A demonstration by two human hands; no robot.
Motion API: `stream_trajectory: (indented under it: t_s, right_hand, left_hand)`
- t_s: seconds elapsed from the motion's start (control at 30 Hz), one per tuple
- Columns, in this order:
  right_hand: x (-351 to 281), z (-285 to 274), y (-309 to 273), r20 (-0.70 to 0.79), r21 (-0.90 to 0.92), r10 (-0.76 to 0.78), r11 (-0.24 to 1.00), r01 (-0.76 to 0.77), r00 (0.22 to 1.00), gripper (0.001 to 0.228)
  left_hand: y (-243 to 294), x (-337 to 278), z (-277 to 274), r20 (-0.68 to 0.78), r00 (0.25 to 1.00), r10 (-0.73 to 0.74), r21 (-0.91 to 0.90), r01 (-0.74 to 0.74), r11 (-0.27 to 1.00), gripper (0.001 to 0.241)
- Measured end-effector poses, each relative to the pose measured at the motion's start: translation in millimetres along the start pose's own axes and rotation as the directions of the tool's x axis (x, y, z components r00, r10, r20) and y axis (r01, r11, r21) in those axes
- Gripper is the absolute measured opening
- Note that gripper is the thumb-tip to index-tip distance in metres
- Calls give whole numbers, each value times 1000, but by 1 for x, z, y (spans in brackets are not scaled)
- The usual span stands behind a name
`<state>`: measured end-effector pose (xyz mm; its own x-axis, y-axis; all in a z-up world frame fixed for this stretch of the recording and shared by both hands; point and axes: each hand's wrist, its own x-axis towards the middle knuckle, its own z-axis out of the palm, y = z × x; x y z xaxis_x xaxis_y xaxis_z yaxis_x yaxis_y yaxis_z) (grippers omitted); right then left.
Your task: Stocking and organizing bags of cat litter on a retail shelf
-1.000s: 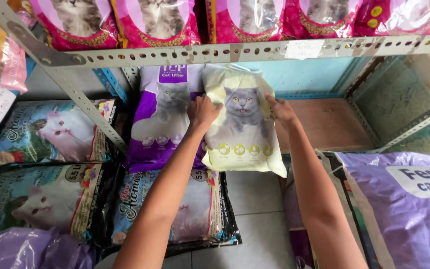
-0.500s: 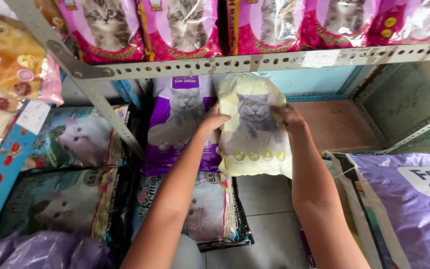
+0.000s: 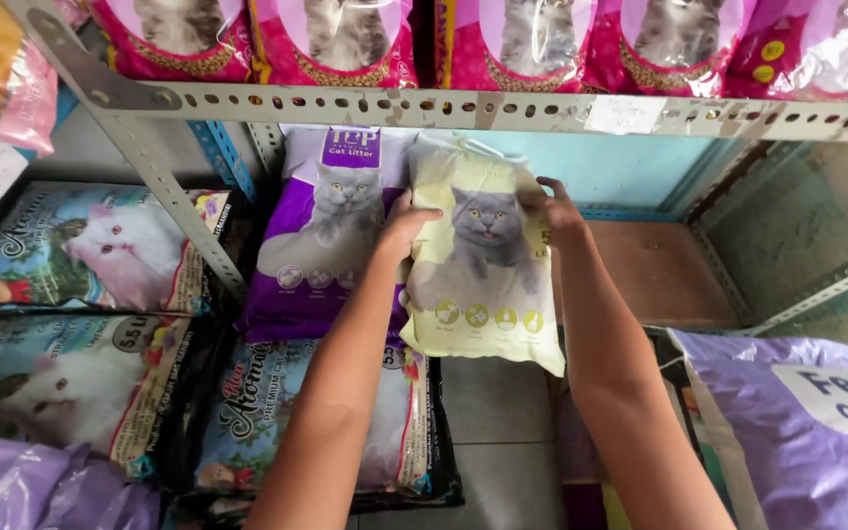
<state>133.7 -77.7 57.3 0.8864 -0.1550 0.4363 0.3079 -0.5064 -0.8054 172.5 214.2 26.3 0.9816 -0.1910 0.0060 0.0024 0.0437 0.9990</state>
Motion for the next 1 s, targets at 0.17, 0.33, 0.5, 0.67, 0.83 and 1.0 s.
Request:
stream_trajectory:
  t_s: [0.17,0.33,0.5,0.67,0.83,1.0]
  right_hand:
    - [-9,12,45,-90,7,-410,911,412,908,37]
    - [1,28,37,-78,725,261,677,-124,962,71]
    - [2,24,44,23,480,447,780,-402,894,96]
    - [-44,2,61,33,263,511,825,-500,859,75]
    - [-96,-6,-12,43,184,555,813,-553,831,69]
    - [-130,-13,-95,164,-7,574,814,-581,802,100]
  left_hand:
    - [5,7,15,-49,987,152,-166,-158,973,61]
    - [-6,42,16,-105,976,190,-196,-208,958,65]
    - [-78,104,-6,-67,996,55,288,-34,957,99]
    - [-54,54,-13,52,998,43,547,-64,835,92]
    - [-55,27,2,-21,999,43,581,-23,814,78]
    - [1,-67,-2,22,990,139,526,-130,841,97]
